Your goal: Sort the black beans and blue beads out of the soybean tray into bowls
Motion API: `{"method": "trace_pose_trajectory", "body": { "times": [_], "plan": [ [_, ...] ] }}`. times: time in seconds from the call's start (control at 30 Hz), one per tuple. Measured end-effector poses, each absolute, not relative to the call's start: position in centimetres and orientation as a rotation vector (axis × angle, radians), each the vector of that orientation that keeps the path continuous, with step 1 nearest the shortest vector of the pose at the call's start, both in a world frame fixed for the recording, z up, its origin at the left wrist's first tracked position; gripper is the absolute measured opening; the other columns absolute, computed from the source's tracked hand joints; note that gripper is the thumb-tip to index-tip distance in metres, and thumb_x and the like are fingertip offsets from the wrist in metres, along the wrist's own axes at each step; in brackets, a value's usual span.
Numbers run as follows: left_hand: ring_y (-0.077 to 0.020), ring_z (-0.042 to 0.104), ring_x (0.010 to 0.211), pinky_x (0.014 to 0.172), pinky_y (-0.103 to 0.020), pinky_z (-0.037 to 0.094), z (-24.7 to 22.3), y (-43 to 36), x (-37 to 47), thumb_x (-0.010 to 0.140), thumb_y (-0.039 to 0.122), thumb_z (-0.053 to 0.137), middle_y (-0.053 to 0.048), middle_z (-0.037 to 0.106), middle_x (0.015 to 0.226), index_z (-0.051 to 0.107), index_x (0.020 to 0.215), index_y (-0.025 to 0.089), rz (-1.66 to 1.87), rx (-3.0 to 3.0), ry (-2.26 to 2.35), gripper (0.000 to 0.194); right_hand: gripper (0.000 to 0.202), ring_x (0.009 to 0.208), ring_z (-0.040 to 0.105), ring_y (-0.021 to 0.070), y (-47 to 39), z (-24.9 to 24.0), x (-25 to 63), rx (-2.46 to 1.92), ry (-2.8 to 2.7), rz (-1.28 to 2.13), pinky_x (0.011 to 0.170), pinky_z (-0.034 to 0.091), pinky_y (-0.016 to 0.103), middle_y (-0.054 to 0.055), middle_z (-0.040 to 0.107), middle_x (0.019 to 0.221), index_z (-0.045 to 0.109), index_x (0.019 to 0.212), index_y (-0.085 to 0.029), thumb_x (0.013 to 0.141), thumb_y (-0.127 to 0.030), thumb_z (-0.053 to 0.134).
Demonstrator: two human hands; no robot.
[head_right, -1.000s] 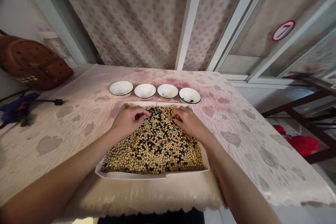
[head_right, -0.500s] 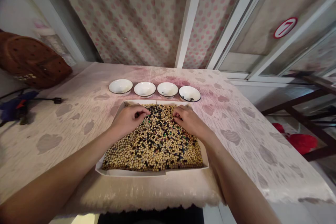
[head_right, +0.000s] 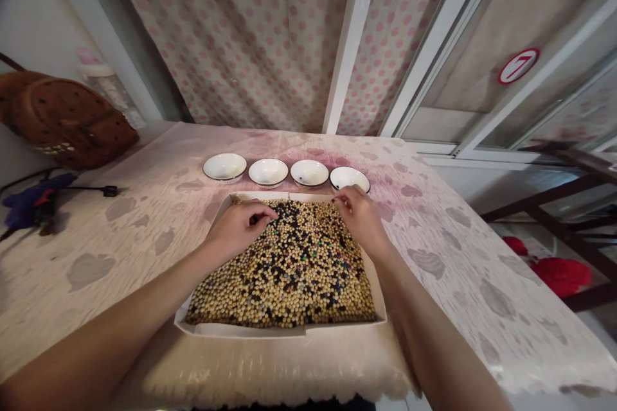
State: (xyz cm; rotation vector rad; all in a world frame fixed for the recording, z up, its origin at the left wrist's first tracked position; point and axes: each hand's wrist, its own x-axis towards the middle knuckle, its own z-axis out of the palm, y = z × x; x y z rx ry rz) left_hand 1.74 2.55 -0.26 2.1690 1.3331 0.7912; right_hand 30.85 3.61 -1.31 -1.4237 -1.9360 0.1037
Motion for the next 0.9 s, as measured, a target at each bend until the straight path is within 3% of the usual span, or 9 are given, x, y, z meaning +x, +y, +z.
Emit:
{"method": "trace_pose_trajectory", "body": {
  "times": [0.17,0.5,0.77,0.9],
  "plan": [
    [-0.0168,0.067,0.085,0.076,-0.031,0.051,-0.2,2.5,1.7,0.087,0.012,0.055,0.001,0.075,0.099,0.074,0.093,0.024,0.81,2.172,1.318,0.023,0.018,0.073,0.06,0.0205,5.7,-2.7,33.7,-1.588,-1.706,-0.055,0.073,0.047,0.035,0.008,0.066,0.092,0.067,0.093,-0.018,0.083,-0.023,0.053],
    [-0.0177,0.067,0.088,0.078,-0.032,0.051,-0.2,2.5,1.7,0.086,0.013,0.054,0.001,0.075,0.1,0.073,0.093,0.024,0.809,2.173,1.314,0.024,0.024,0.068,0.06,0.0189,5.7,-2.6,34.0,-1.577,-1.631,-0.06,0.072,0.049,0.035,0.01,0.069,0.095,0.071,0.095,-0.017,0.085,-0.03,0.054],
    [-0.017,0.067,0.083,0.076,-0.032,0.051,-0.5,2.7,1.7,0.087,0.014,0.055,0.001,0.075,0.098,0.074,0.093,0.025,0.814,2.167,1.322,0.023,0.018,0.079,0.061,0.0172,2.5,-0.5,29.8,-1.319,-2.109,0.475,0.072,0.047,0.03,0.003,0.068,0.094,0.068,0.096,-0.022,0.089,-0.02,0.052],
    [-0.0168,0.067,0.084,0.077,-0.032,0.051,-0.5,2.6,1.7,0.087,0.014,0.055,0.001,0.075,0.099,0.074,0.093,0.025,0.806,2.173,1.322,0.023,0.022,0.089,0.06,0.0184,2.0,-0.6,28.7,-1.237,-2.327,0.468,0.079,0.046,0.033,0.004,0.066,0.101,0.066,0.102,-0.023,0.088,-0.013,0.052]
  ]
}}
